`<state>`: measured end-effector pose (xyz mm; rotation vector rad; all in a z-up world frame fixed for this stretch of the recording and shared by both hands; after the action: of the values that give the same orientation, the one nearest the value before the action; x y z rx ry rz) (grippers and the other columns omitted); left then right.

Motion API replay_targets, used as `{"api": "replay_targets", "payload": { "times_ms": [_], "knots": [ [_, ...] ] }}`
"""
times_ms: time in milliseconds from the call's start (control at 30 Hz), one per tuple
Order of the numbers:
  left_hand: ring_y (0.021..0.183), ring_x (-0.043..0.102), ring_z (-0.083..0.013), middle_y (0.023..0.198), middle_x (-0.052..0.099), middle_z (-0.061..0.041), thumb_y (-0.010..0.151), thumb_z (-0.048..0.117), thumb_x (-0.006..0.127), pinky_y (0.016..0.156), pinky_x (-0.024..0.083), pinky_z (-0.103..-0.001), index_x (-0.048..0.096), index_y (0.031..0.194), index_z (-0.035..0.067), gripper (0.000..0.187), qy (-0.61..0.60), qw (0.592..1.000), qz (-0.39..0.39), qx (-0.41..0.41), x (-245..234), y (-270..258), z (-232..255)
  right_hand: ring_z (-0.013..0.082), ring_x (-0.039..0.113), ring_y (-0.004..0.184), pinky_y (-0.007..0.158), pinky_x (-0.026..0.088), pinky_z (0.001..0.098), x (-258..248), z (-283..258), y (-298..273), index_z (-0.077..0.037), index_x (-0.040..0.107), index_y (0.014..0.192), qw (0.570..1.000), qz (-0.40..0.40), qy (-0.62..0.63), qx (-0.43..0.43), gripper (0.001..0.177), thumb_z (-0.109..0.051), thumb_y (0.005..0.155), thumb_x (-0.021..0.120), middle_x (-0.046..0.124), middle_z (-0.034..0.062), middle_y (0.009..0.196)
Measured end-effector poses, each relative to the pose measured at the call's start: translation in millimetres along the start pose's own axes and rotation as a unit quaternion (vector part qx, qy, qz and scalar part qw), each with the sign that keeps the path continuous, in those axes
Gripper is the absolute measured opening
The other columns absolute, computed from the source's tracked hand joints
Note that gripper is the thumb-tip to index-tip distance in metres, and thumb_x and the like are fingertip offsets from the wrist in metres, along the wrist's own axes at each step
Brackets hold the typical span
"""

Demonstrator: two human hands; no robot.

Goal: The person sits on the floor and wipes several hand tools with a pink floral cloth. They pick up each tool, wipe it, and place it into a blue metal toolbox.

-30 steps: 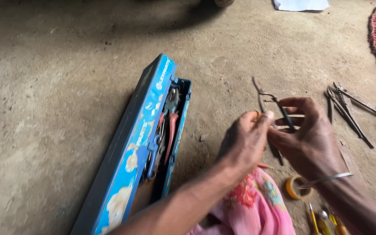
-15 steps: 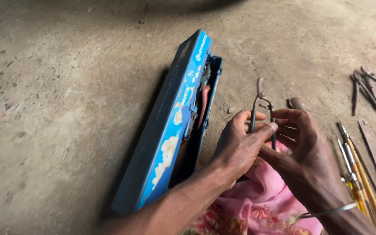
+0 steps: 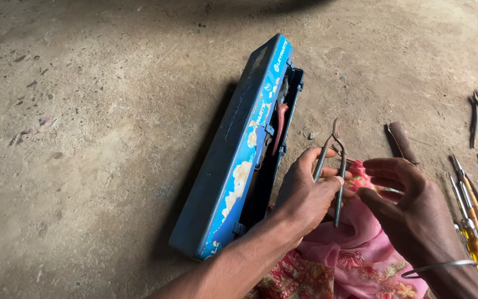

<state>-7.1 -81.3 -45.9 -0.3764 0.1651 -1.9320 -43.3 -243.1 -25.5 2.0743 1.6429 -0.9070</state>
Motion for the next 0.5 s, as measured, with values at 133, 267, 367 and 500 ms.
{"api": "replay_targets", "payload": {
  "times_ms": [133, 267, 367, 500],
  "knots": [
    [0.090, 0.072, -0.0150, 0.111, 0.071, -0.009, 0.094, 0.006, 0.053, 0.071, 0.059, -0.029, 0.040, 0.145, 0.007, 0.053, 0.032, 0.999, 0.005, -0.007, -1, -3, 0, 0.0255, 0.069, 0.122, 0.102, 0.056, 0.0402, 3, 6, 3, -0.003, 0.066, 0.125, 1.000, -0.011, -0.003, -0.005, 0.055, -0.025, 0.079, 0.085, 0.073, 0.0133, 0.126],
    [0.087, 0.072, -0.0153, 0.111, 0.071, -0.010, 0.093, 0.007, 0.055, 0.069, 0.058, -0.030, 0.040, 0.144, 0.006, 0.053, 0.015, 1.000, 0.008, -0.006, 0, -1, -2, 0.0286, 0.068, 0.122, 0.100, 0.057, 0.0434, 4, 12, 6, -0.007, 0.067, 0.128, 0.997, 0.003, -0.079, -0.019, 0.061, -0.033, 0.076, 0.087, 0.071, 0.0156, 0.128],
    [0.086, 0.073, -0.0155, 0.111, 0.071, -0.012, 0.093, 0.007, 0.056, 0.070, 0.058, -0.030, 0.040, 0.144, 0.005, 0.054, 0.009, 1.000, 0.004, 0.014, 1, 3, -3, 0.0314, 0.070, 0.112, 0.095, 0.059, 0.0436, 8, 20, 8, -0.010, 0.060, 0.141, 0.974, -0.042, -0.224, 0.002, 0.080, -0.043, 0.075, 0.091, 0.067, 0.0205, 0.128],
    [0.086, 0.074, -0.0161, 0.110, 0.071, -0.013, 0.093, 0.006, 0.057, 0.073, 0.059, -0.029, 0.041, 0.145, 0.005, 0.053, 0.018, 1.000, 0.006, 0.017, 4, 4, -4, 0.0224, 0.076, 0.099, 0.088, 0.061, 0.0381, 18, 34, 6, -0.017, 0.068, 0.130, 0.936, -0.142, -0.319, 0.040, 0.061, -0.047, 0.081, 0.085, 0.078, 0.0113, 0.114]
  ]
}}
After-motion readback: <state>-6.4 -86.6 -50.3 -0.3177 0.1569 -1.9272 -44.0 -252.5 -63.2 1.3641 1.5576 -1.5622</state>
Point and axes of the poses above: each hand's wrist, its own y-axis towards the middle knuckle, its own x-axis out of the palm, z = x × y, the point moved 2 cm from there along y, towards the middle knuckle
